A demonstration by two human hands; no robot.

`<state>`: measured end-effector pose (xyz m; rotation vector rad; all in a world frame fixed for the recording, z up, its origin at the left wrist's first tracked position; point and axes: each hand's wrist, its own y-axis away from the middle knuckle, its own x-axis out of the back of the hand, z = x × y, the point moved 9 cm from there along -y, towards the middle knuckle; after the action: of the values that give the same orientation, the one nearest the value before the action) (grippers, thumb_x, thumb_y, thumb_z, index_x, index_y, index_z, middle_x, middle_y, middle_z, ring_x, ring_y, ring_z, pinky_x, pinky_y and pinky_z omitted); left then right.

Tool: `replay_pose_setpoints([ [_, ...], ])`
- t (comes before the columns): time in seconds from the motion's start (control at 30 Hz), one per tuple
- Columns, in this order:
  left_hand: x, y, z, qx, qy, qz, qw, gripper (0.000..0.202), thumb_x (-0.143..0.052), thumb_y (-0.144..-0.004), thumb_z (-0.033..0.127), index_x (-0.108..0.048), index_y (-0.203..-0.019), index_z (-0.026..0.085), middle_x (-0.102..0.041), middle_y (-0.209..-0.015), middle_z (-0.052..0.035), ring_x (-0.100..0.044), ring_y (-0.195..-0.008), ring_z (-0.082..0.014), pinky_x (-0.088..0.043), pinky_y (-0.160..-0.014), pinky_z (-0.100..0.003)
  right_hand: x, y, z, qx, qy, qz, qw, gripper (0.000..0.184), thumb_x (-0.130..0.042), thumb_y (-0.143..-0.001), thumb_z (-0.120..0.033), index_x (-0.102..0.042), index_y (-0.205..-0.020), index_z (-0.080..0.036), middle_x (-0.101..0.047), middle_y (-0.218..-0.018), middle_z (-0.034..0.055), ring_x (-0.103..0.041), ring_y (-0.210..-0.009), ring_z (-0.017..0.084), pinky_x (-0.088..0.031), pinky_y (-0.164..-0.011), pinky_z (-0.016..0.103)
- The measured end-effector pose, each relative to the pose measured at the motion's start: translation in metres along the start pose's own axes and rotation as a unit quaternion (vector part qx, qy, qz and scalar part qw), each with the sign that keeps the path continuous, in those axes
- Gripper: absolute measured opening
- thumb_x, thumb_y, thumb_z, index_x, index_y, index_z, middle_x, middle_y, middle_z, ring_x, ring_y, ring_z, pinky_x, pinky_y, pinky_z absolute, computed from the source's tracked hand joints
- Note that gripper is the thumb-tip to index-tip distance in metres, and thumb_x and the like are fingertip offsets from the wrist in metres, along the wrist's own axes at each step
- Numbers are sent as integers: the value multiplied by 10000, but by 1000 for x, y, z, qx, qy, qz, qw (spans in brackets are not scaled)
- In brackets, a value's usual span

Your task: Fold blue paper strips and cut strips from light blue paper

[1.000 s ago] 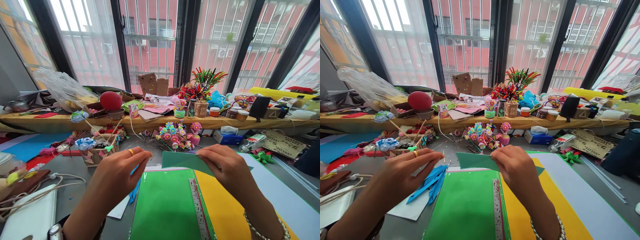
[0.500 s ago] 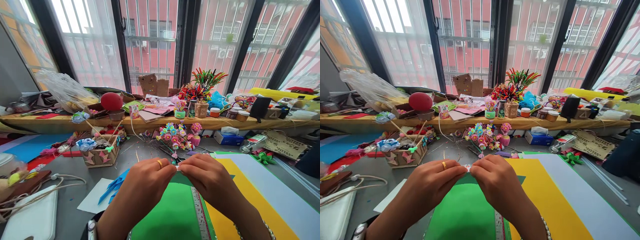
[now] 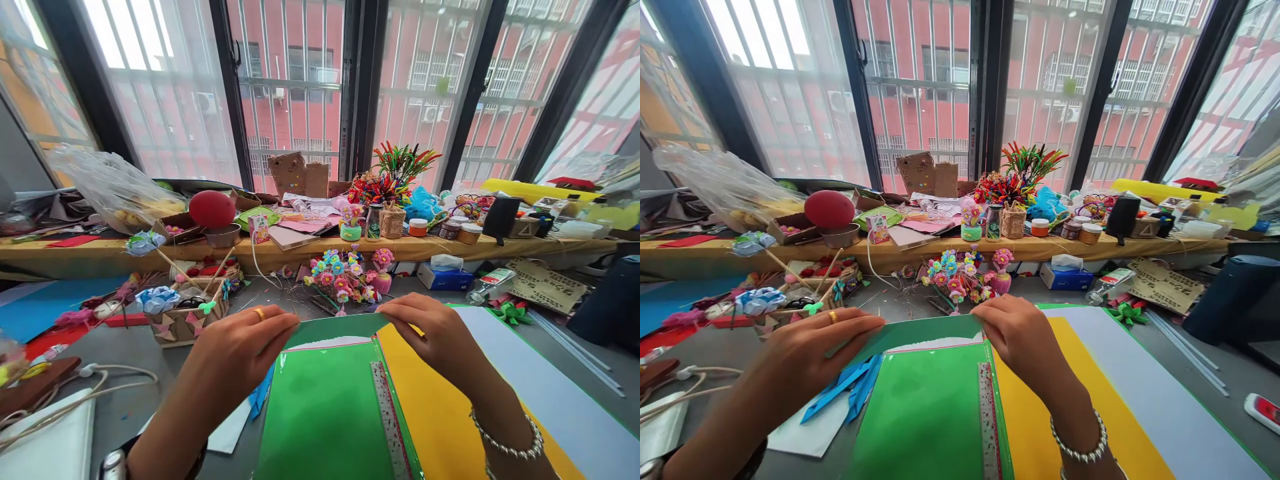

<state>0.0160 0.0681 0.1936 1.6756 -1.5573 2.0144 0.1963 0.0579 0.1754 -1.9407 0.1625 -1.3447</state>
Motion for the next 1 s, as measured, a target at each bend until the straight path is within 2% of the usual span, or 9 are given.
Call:
replay_pose_setpoints([
  [0.13,3,5,-18,34,-34,17,999,291,-353,-853,305,-631,-848,221,-677,-802,-34,-639,-690,-188,-489,-566,-277,12,3,22,-44,53,30,997,178,-458,-805,-144,-628,-842,-181,-660,-819,51,-590,-738,191,-464,-651,312],
  [0.2,2,2,-12,22,-50,23,998,299,-345,-853,288,-634,-825,214,-677,-779,-32,-638,-654,-182,-480,-528,-261,19,3,23,-53,49,59,996,175,-445,-812,-153,-616,-846,-172,-652,-813,63,-585,-750,195,-464,-666,327],
  [0.3,-11,-7,11,-11,-41,-8,999,288,-355,-849,230,-630,-768,200,-662,-705,-22,-618,-575,-160,-465,-497,-248,22,1,4,-33,-8,91,995,171,-448,-818,-161,-597,-899,-175,-636,-849,67,-562,-820,193,-448,-725,339],
  [0.4,-30,-14,39,-38,17,-75,996,197,-421,-816,164,-613,-793,202,-644,-701,-5,-602,-593,-148,-462,-532,-245,2,-3,-28,21,-59,33,997,179,-528,-792,-201,-585,-959,-172,-624,-906,58,-535,-863,189,-424,-762,331],
  [0.47,-41,-16,52,-42,32,-111,992,174,-444,-796,127,-600,-811,203,-628,-679,4,-592,-591,-155,-455,-526,-254,-16,-4,-44,53,-54,-22,997,137,-532,-796,-188,-604,-912,-181,-635,-857,37,-535,-818,182,-412,-738,323],
  [0.57,-45,-17,59,-42,31,-113,992,172,-440,-796,119,-590,-804,201,-620,-661,3,-584,-579,-157,-442,-516,-253,-29,-4,-47,56,-23,-45,997,123,-508,-814,-164,-626,-780,-179,-642,-730,19,-534,-722,169,-391,-686,311],
  [0.73,-36,-17,52,-45,48,-81,995,194,-419,-820,161,-608,-803,204,-629,-668,-1,-587,-586,-133,-440,-534,-220,-28,-4,-40,52,-5,-55,997,112,-532,-795,-133,-624,-754,-183,-640,-692,5,-530,-690,155,-364,-679,296],
  [1.0,-8,-10,20,-37,2,-2,999,305,-339,-851,251,-630,-780,198,-670,-727,-18,-624,-598,-141,-465,-526,-229,-12,-3,-25,25,14,-21,999,104,-563,-762,-122,-649,-741,-179,-655,-716,20,-556,-698,165,-366,-650,281],
])
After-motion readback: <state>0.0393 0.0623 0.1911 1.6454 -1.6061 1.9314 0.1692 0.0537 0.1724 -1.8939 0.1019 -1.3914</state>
